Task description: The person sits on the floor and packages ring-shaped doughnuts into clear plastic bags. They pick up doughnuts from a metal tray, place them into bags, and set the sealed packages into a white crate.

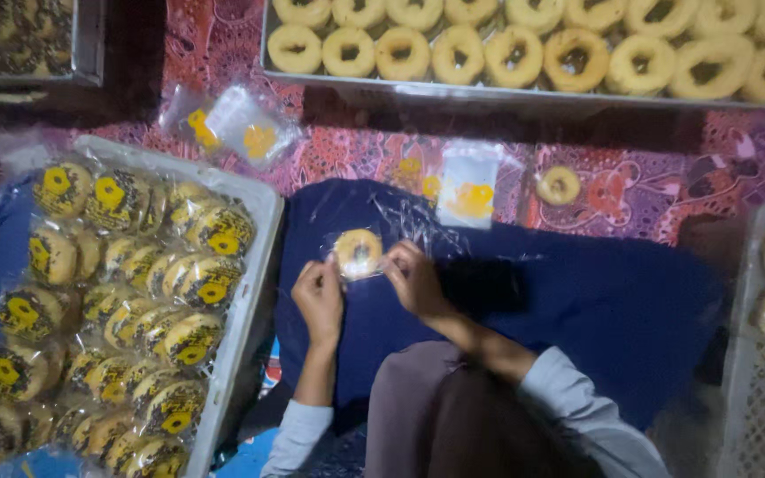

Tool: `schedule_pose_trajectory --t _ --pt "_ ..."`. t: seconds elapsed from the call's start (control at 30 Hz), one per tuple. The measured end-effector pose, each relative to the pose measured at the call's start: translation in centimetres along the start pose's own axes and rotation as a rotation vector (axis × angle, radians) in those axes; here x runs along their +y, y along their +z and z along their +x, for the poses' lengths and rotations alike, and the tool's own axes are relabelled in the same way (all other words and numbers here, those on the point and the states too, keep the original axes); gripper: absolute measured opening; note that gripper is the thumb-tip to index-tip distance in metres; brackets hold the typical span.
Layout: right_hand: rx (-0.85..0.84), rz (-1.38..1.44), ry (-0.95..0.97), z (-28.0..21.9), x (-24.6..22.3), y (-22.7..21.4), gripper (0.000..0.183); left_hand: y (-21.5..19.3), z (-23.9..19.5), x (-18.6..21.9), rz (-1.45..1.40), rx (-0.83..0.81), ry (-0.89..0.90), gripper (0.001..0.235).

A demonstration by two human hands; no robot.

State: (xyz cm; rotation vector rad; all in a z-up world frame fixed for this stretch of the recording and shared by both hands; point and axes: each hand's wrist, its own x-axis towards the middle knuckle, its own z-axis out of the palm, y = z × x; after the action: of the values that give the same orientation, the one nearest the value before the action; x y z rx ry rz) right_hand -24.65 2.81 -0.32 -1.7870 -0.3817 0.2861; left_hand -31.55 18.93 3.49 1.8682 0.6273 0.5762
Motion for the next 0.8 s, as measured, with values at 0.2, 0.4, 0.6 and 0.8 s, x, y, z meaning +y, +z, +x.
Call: schedule_pose_trajectory --t 0.2,0.4,0.6,0.8 --pt "0.015 0.345 0.237 2.0 8.2 -3.4 0.036 6.6 1.3 0.8 0.167 -0.233 0.280 0.022" --pt "0.667 0.067 0.142 7.0 8.2 -17.1 0.022 20.8 7.6 0.3 0.163 -0.456 0.345 0.024" --pt "0.900 -0.532 0.160 8.8 7.2 -24.8 0.037 25.9 14.1 -6.9 0.411 -0.544 0.340 0.040" --pt "0.151 -0.941 0.458 9.5 8.6 -14.2 0.050 26.5 15.3 -12.2 0.619 -0.750 0.269 0.023"
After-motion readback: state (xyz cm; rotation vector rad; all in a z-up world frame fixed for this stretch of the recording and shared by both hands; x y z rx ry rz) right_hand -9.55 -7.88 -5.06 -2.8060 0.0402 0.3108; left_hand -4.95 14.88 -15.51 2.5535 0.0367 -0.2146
